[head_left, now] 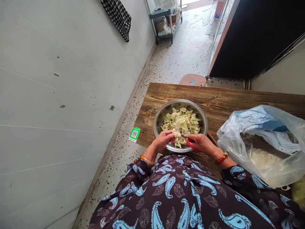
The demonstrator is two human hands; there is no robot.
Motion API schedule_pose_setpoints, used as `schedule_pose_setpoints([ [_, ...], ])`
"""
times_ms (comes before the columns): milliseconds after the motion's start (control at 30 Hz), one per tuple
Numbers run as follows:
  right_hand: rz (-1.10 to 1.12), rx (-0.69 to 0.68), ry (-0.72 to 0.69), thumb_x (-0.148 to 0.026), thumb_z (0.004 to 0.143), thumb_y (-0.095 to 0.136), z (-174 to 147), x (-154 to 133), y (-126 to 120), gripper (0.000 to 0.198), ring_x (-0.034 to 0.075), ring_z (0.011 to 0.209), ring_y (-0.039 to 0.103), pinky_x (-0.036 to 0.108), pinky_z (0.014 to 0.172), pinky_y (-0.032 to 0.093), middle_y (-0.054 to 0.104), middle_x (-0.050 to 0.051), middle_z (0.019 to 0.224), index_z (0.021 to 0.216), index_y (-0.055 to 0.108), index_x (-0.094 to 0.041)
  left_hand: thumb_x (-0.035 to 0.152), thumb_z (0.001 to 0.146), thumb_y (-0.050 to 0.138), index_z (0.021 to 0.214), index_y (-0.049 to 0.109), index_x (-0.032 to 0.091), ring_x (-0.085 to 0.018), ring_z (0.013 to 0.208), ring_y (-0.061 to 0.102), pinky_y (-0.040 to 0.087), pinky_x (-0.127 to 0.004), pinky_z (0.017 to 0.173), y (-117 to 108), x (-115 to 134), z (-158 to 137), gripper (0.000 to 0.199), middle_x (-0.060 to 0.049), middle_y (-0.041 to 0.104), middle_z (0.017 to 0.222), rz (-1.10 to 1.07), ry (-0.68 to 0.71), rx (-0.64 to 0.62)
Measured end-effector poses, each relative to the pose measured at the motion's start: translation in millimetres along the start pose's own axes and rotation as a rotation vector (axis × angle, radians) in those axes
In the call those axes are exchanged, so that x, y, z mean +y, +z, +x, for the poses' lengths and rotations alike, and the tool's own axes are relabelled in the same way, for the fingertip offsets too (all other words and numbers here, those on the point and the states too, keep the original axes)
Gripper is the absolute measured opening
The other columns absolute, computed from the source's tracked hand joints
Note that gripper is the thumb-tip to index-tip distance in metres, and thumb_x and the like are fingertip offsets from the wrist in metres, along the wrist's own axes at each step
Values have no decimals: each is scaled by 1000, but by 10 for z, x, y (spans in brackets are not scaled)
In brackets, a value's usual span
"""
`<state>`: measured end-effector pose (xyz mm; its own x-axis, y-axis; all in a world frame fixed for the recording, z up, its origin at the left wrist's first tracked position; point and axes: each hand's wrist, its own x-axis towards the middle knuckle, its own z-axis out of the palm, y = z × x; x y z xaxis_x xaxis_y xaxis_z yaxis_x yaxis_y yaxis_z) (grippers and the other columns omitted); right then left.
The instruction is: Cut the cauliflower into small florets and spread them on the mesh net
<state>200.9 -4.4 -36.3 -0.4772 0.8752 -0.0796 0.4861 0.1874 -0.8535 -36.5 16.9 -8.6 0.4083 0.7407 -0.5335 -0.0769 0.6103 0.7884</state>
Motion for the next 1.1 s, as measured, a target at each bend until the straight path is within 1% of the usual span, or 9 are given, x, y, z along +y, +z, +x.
schedule_pose_setpoints([
  [100,30,41,23,-47,90,62,-7,53,63,35,16,62,59,26,61,44,71,3,74,107,76,-19,43,67,85,97,75,9,-10,66,53,39,-25,64,23,12,-16,47,-5,66,78,-74,7,18],
  [233,62,121,62,-50,93,56,-40,149,96,44,17,62,58,27,61,46,68,3,73,116,71,-15,36,66,86,114,71,14,-14,82,61,47,-27,74,42,61,-66,55,-11,72,107,-98,43,14],
  [367,67,168,59,-50,92,59,-83,132,28,49,17,67,59,29,65,48,66,4,78,123,68,-14,33,67,86,110,70,14,-18,94,62,49,-27,76,46,105,-96,50,-12,70,115,-55,94,2],
  [467,-9,169,3,-47,88,66,-116,40,-48,47,19,73,61,31,72,49,68,6,86,125,68,-18,33,66,87,108,69,14,-16,91,61,49,-26,76,25,101,-86,49,-10,70,109,-3,125,26],
  [567,-161,135,-56,-43,88,67,-145,-55,-97,42,20,75,62,31,72,48,70,7,89,125,70,-23,38,65,87,107,68,13,-13,81,58,47,-24,71,-1,86,-65,52,-6,68,97,69,129,74],
  [733,-316,72,-33,-36,92,62,-153,-117,-93,39,20,76,65,28,67,45,73,7,91,129,69,-27,47,66,85,105,69,12,-10,71,53,42,-22,63,-13,94,-51,55,-3,64,85,159,115,81],
  [833,-265,27,-26,-37,92,61,-138,-105,-72,37,18,73,64,26,65,44,73,5,88,127,70,-28,47,66,85,104,69,11,-10,71,53,41,-22,62,-33,83,-66,55,-3,64,85,153,98,72],
  [967,-97,-48,-7,-43,89,64,-137,-70,-16,36,17,68,62,25,63,43,72,2,81,120,73,-28,45,66,85,101,69,10,-8,64,49,40,-21,61,-65,-14,-106,51,-1,61,78,107,76,53],
  [1100,-46,-9,56,-45,87,65,-156,4,106,29,17,62,60,26,59,39,70,1,71,107,77,-28,46,69,81,90,65,10,-8,62,49,40,-22,61,-104,-158,-114,44,0,58,73,122,37,67],
])
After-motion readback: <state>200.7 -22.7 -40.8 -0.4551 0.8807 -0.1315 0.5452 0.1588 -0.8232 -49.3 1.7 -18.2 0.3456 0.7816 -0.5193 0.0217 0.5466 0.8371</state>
